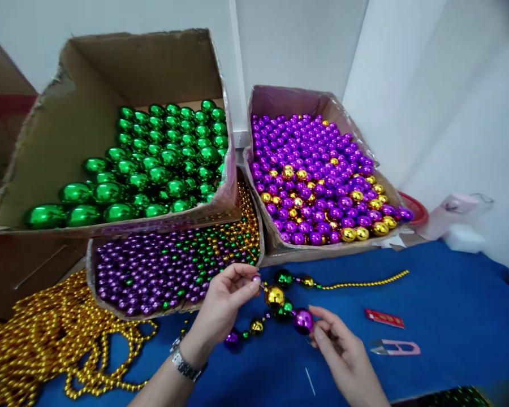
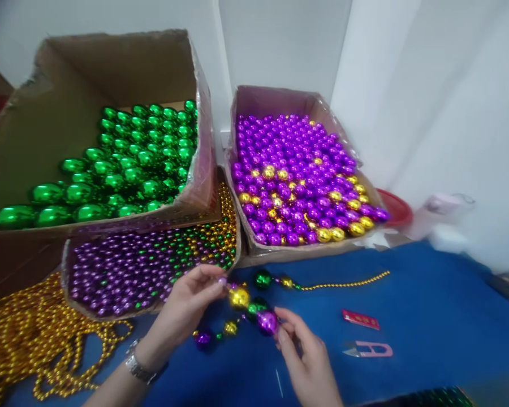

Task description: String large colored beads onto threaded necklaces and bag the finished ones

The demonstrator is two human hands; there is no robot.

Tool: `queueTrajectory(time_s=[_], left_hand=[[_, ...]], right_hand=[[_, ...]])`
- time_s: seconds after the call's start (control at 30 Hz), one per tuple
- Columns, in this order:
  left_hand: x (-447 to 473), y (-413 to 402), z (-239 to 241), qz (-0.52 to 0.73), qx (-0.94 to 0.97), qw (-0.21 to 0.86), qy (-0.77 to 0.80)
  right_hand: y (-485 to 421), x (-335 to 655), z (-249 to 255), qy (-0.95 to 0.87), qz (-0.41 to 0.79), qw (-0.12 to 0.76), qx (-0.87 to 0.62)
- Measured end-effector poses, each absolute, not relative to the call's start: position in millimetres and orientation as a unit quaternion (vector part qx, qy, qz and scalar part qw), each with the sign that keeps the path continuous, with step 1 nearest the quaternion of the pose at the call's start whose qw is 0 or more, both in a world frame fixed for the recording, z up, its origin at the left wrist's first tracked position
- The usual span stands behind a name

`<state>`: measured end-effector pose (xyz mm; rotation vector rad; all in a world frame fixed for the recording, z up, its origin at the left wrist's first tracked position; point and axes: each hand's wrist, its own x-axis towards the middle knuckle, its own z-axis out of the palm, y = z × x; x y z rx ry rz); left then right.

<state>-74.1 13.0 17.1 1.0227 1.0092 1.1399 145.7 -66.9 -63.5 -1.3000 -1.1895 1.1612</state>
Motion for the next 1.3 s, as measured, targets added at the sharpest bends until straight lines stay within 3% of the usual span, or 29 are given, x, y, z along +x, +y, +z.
queueTrajectory(time_s=[0.27,0.37,0.5,0.77,0.93,1.03,1.2,1.3], left_hand=[[-31.9,-16.0,-3.8,0.4,0.599,0.565,0.403],[-24.5,-20.1,-12.0,0.383,0.668,0.511,0.382],[-19.4,-13.6,1.0,0.371,0.73,0.442,0.367],[-1.7,-0.7,67.2,0.437,0.697,0.458,0.336],[2.1,-1.1,52.5,0.479,0.662,0.489,0.306],[7.2,2.0,14.9,0.388,0.76,0.45,0.263],[14.1,14.0,-42.8,0.143,0.927,0.219,0.268],[14.2,15.4,-56.5,0.066,0.943,0.156,0.286]], right_hand=[[-83.7,171.9,-95.6,-0.526,0.466,0.436,-0.562],[-85.4,181.5,-98.4,-0.593,0.412,0.395,-0.568],[-79.1,188.4,-75.5,-0.628,0.327,0.39,-0.588],[-63.4,169.5,-19.0,-0.683,0.274,0.428,-0.525],[-62.6,182.2,-28.0,-0.682,0.248,0.428,-0.539],[-65.1,189.7,-23.8,-0.641,0.273,0.468,-0.544],[-69.2,192.2,-3.3,-0.497,0.386,0.617,-0.472],[-67.7,195.1,7.5,-0.421,0.416,0.674,-0.441]])
